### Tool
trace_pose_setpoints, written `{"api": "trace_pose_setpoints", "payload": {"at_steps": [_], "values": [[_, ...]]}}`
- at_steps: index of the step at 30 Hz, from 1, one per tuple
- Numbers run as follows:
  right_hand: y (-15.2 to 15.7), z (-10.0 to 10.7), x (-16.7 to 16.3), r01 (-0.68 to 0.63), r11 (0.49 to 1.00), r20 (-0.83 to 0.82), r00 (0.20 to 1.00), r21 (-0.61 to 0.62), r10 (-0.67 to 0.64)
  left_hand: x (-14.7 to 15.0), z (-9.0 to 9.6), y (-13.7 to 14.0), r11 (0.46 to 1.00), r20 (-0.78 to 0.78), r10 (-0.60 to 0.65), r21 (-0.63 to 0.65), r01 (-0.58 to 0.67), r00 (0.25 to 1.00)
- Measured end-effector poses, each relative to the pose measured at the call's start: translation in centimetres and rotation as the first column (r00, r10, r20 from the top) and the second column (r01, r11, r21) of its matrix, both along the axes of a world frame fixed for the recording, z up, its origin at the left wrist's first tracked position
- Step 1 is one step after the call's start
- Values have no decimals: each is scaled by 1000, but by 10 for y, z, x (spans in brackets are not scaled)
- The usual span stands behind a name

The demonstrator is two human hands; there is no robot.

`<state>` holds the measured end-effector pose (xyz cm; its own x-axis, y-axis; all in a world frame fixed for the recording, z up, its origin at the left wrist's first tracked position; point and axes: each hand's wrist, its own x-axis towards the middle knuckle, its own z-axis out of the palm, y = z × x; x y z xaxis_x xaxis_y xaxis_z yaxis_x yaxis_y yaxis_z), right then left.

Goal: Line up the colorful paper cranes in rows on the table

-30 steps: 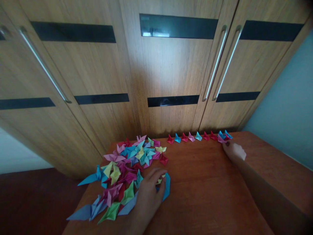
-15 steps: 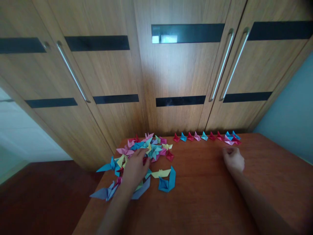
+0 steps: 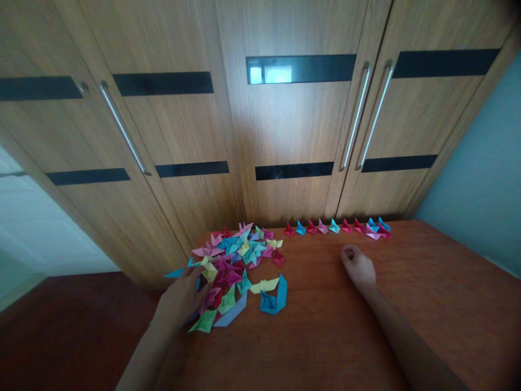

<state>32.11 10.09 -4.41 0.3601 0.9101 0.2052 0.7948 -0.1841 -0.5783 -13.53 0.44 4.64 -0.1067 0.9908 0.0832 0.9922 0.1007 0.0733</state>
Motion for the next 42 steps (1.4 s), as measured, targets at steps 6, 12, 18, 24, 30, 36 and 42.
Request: {"api": "trace_pose_setpoints", "payload": {"at_steps": [6,12,18,24,30,36,42], "values": [[0,-3,0,-21,1000,10,1000,13,21,25,-11,7,995,98,-53,84,45,994],[2,-6,2,-47,998,24,999,30,46,37,-16,13,989,97,-112,107,101,989],[2,-6,3,-57,998,9,998,39,57,39,-19,16,977,119,-153,165,132,981],[3,-7,4,-63,997,-10,998,38,63,33,-22,18,961,162,-160,253,116,974],[4,-8,5,-72,996,-34,997,50,74,35,-5,18,890,233,-226,444,104,946],[0,-10,8,-76,991,-189,977,110,96,81,19,20,850,458,-396,510,130,796],[-11,0,-12,-225,943,-505,801,245,323,158,10,21,834,630,-548,457,308,550]]}}
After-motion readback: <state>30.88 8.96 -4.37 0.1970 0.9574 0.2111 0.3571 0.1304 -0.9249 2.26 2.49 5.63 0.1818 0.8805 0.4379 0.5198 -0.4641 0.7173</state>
